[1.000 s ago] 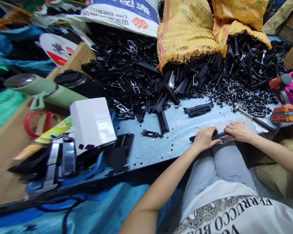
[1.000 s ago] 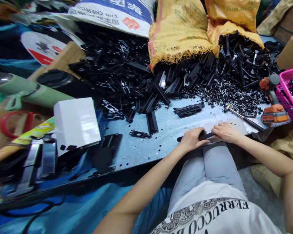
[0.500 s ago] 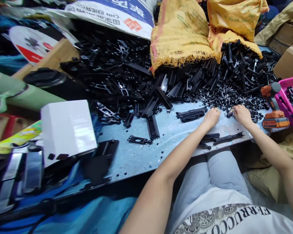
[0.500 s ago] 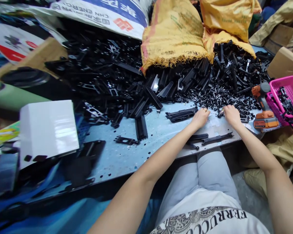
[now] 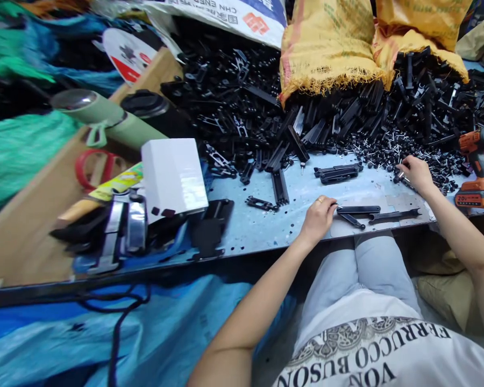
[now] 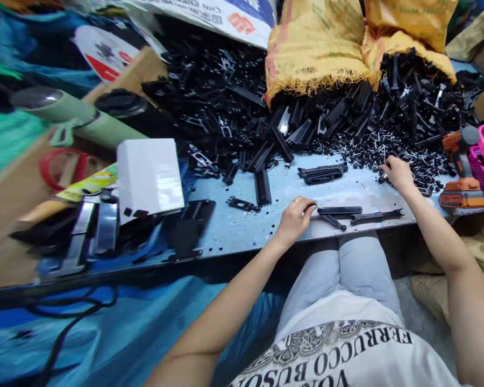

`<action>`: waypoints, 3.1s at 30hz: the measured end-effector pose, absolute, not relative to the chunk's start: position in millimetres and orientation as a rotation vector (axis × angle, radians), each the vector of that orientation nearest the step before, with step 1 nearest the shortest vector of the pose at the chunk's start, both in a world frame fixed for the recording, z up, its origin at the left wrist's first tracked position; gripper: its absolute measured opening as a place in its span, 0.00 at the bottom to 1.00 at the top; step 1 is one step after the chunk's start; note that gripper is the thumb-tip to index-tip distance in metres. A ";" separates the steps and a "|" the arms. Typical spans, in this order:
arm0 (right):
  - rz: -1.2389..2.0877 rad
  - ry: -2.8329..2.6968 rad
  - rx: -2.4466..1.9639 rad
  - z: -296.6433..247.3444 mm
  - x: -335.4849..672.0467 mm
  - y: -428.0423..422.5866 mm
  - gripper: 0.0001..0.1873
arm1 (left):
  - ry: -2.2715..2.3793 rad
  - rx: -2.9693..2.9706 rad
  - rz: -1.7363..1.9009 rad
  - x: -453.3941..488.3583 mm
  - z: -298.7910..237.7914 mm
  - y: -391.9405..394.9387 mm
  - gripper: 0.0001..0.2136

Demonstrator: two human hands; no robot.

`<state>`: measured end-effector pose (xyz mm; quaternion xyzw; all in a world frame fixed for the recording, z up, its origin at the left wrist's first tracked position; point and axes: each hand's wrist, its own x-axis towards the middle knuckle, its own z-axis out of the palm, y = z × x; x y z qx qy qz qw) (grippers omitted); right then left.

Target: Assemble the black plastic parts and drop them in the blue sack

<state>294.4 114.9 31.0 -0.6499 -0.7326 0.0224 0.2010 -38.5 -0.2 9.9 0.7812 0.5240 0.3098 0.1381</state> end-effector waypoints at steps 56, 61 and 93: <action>-0.236 -2.582 -1.004 21.8 243.2 -9.2 0.30 | 1.398 2.747 0.655 -12.4 32.0 -28.9 0.20; 0.152 -2.585 -0.713 63.3 229.8 -26.0 0.33 | 1.085 2.610 0.906 -22.8 53.7 -47.7 0.23; -0.490 -2.763 -1.374 54.7 120.0 331.3 0.19 | 2.181 2.236 0.598 -67.5 26.8 122.1 0.23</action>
